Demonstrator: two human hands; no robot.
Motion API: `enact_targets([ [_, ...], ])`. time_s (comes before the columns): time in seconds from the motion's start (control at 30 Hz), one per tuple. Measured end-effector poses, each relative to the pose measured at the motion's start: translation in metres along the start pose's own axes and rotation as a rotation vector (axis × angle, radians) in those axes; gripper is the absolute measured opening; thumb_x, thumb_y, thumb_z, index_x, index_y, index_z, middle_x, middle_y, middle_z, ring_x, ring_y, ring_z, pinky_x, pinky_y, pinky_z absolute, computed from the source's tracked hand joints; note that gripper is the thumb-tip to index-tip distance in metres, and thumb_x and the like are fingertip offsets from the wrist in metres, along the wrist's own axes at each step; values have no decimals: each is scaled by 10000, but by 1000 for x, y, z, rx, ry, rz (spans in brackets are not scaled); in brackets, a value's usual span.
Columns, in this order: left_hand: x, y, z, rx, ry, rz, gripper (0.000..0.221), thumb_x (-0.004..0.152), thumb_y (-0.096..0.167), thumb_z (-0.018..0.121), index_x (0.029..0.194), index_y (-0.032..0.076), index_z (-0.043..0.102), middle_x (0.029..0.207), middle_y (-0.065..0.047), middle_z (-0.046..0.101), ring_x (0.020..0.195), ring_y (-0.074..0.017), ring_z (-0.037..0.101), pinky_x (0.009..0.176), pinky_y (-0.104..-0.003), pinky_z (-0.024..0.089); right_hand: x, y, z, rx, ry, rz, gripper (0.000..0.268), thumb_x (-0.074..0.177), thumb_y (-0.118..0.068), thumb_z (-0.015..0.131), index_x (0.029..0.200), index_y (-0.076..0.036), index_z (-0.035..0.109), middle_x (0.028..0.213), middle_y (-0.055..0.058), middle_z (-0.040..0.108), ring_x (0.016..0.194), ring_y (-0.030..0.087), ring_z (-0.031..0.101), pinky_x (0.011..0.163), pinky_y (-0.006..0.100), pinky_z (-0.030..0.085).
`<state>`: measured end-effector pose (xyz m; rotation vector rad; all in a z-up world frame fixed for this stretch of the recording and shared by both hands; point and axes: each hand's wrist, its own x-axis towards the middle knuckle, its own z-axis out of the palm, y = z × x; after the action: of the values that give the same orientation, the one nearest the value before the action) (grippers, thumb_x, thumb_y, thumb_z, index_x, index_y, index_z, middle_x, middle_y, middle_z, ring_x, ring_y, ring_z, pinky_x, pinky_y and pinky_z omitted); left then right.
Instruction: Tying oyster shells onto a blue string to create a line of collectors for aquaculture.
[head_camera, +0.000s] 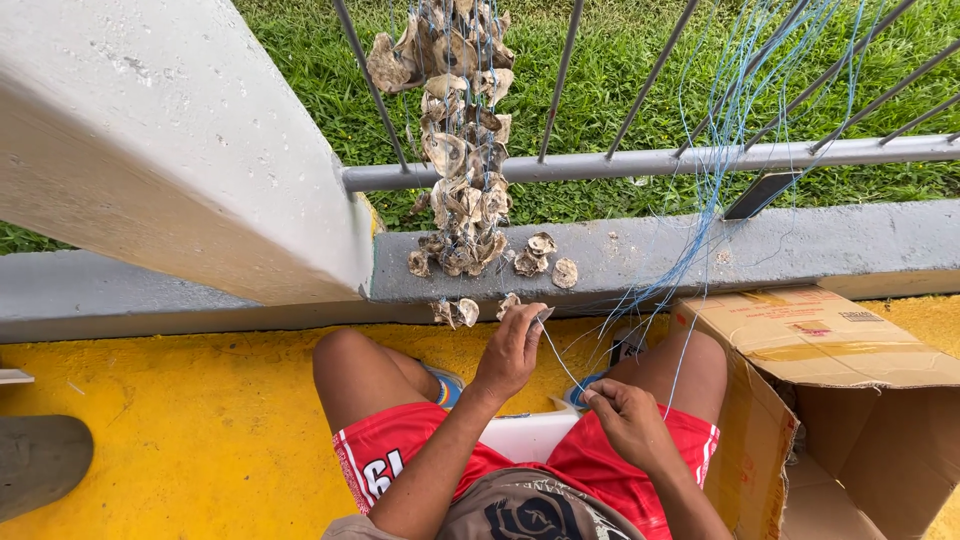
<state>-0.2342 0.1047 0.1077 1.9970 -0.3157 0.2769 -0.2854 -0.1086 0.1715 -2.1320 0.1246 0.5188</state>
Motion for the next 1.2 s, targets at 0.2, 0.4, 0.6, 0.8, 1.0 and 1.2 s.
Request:
enact_targets([
  [0.2,-2,-2,1,17,1,16,324,1086,118,501,1409,101,480,1252,-157,594,1069,-316,677,854,-416,594,-1,-4,0,-36,-52,43,283,937,-231,624,976,5,775,769,109,798,655,162,704,655,323,556],
  [0.4,-5,-6,4,19,-3,8,315,1087,126,507,1400,104,487,1255,-155,597,1071,-312,675,861,-420,592,2,1,2,-11,-66,7,288,938,-237,617,962,6,770,785,102,806,671,141,722,665,317,564],
  [0.6,-13,2,10,24,-41,27,247,1087,159,529,1328,110,555,1184,-142,639,1030,-341,697,844,-422,591,19,0,8,-32,-17,31,272,963,-231,630,1005,-5,776,669,171,654,605,202,540,582,368,471],
  [0.8,-49,-32,55,-541,-200,-435,181,1084,217,563,1176,67,607,935,-103,705,803,-272,719,691,-373,606,3,-100,-9,-616,680,-852,317,900,-259,693,1115,-26,703,988,150,671,881,315,666,776,444,509],
  [1.0,-81,-42,45,-1534,-328,-969,205,1064,251,587,1207,105,587,909,-56,691,686,-182,712,569,-260,577,-25,-15,-10,5,277,-533,159,947,-157,694,1091,-91,716,1032,72,730,895,160,753,793,295,616],
  [1.2,-85,16,17,-1614,-378,-791,224,1061,254,598,1223,100,578,954,-77,717,676,-167,698,585,-258,565,-37,1,28,430,4,-175,220,931,-60,671,1136,-31,744,885,61,746,754,168,670,676,289,565],
])
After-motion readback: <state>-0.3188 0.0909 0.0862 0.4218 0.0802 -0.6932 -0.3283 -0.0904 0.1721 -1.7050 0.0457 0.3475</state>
